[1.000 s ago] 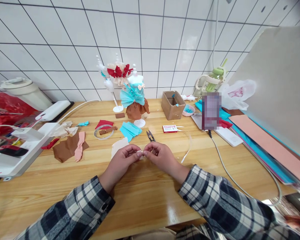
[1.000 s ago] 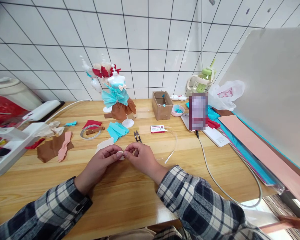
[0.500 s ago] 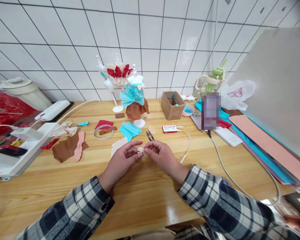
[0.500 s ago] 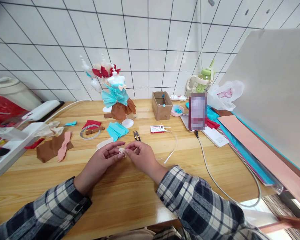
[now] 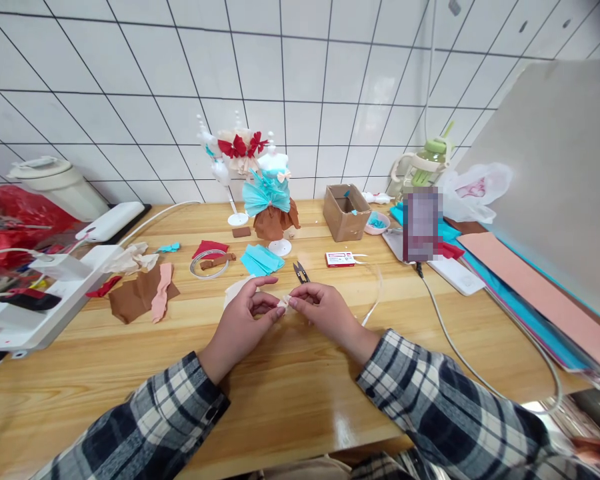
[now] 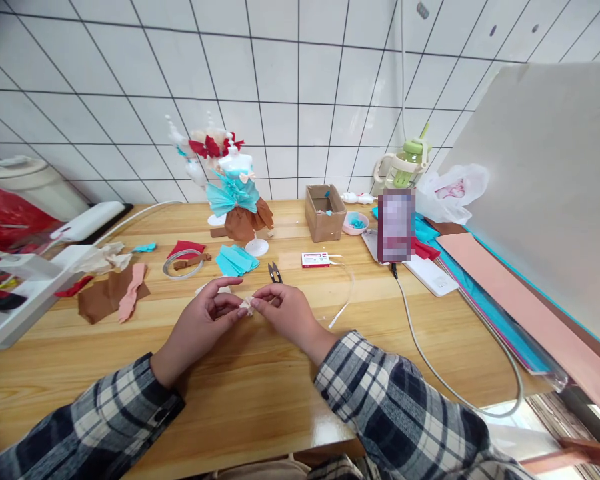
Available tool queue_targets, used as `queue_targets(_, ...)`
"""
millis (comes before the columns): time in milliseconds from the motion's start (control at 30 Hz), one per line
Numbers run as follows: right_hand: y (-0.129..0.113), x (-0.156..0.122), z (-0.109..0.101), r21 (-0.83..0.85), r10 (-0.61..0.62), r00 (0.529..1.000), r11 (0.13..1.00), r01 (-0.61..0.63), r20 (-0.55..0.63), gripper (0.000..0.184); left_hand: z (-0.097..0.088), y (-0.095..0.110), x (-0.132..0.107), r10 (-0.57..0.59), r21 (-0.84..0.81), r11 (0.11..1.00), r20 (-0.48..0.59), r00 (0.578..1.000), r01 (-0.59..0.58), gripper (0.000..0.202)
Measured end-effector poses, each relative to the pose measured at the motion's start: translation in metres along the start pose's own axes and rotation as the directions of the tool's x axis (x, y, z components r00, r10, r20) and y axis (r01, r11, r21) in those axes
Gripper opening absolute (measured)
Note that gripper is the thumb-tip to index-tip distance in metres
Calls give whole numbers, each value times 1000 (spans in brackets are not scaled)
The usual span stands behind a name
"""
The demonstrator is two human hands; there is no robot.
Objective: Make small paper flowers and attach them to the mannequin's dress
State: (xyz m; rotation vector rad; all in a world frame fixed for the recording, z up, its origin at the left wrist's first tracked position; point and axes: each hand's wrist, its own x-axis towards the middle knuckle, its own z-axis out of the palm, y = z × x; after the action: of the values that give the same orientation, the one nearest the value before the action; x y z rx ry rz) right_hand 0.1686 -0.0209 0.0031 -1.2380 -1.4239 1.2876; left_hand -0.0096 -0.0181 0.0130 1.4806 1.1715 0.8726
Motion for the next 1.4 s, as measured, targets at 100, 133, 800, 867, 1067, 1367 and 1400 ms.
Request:
queue_targets(100,0,-1,1,5,30,999,1000,-30,11,26,-1,0,1,-8,-15,1000,-11,1000,8,50)
queue_targets(133,0,-1,2,7,36,999,999,-36,3,27,0,1,1,-12,-17,1000,-10,1000,12,50)
queue_targets(800,5,12,-8,246,-69,988,964,103,-140,20,-14,-8,32,183,401,914,-266,947,-64,43)
queue_targets(867,5,16,-12,338,-61,986,935,110,-152,24,-13,-9,56,291,582,813,-381,877,-17,53)
queue_targets(1067,5,19,-13,362,-64,988,926,112,-140,31,4,-8,122,220,723,639,-497,840,260,60)
queue_targets(1367,6,10,1,110,-165,986,980,165,-2,20,6,-13,160,206,752,636,-382,901,174,48)
queue_targets(1400,6,8,5,45,-202,979,979,201,17,17,7,-14,162,199,743,650,-373,906,163,47)
